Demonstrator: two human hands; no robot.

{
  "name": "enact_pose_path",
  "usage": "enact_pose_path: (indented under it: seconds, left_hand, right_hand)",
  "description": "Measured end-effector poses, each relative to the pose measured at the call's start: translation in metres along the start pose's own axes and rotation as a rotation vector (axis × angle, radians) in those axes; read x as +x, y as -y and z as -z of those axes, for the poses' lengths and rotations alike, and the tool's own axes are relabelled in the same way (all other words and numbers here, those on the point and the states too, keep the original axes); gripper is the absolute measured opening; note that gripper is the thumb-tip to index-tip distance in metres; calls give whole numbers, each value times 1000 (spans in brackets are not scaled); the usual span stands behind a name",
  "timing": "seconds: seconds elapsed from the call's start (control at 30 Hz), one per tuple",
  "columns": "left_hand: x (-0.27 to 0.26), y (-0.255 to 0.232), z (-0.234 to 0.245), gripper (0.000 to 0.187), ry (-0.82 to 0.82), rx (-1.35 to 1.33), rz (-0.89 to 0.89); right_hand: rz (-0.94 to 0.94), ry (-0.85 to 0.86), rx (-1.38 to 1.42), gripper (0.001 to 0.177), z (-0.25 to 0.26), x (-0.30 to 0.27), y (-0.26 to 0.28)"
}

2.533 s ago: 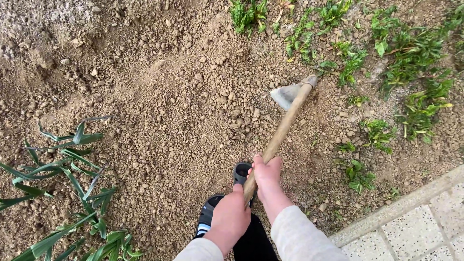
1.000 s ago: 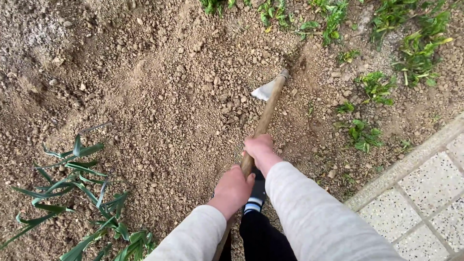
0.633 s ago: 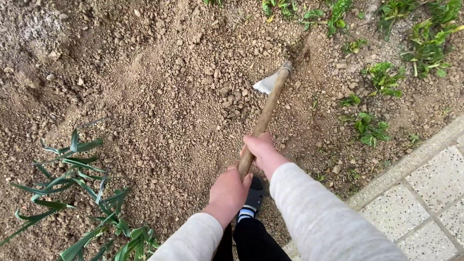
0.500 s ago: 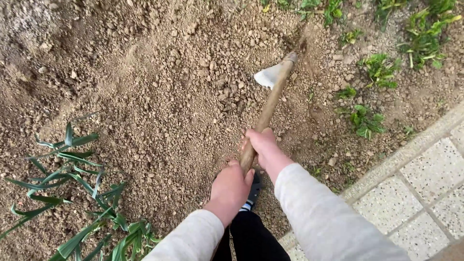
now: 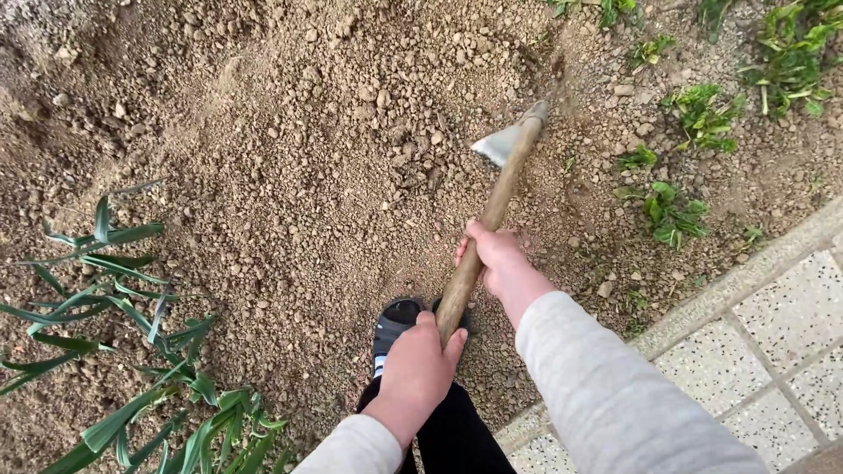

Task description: The person uses a hoe to break up and level soil in a garden bed. They repeatedly strike and drag the hoe across the ground to loosen clumps and smooth the surface near small green plants.

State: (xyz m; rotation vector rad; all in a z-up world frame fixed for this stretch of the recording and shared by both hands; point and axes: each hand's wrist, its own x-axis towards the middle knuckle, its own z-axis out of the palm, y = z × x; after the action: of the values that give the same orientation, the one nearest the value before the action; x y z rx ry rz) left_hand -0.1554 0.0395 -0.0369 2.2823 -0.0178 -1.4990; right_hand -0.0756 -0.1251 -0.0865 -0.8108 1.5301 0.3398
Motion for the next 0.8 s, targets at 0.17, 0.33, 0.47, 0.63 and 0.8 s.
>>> enact_pose_path:
  seconds: [0.17, 0.33, 0.47, 0.63, 0.8]
  left_hand:
    - [1, 17, -16, 45, 34, -86, 55]
    - [-11, 8, -15, 45, -1, -19, 8]
    - [-7, -8, -6, 44, -55, 36, -112]
    - [0, -36, 15, 43, -39, 89, -100]
    - [9, -26, 4, 44, -25, 52, -53]
  right_hand:
    - [-14, -31, -196, 16, -2, 10, -23]
    - [-30, -32, -72, 10, 4, -11, -16]
    - [102, -60, 104, 11, 11, -21, 8]
    - [238, -45, 133, 17, 18, -34, 23]
    - [311, -24, 114, 28, 19, -35, -1]
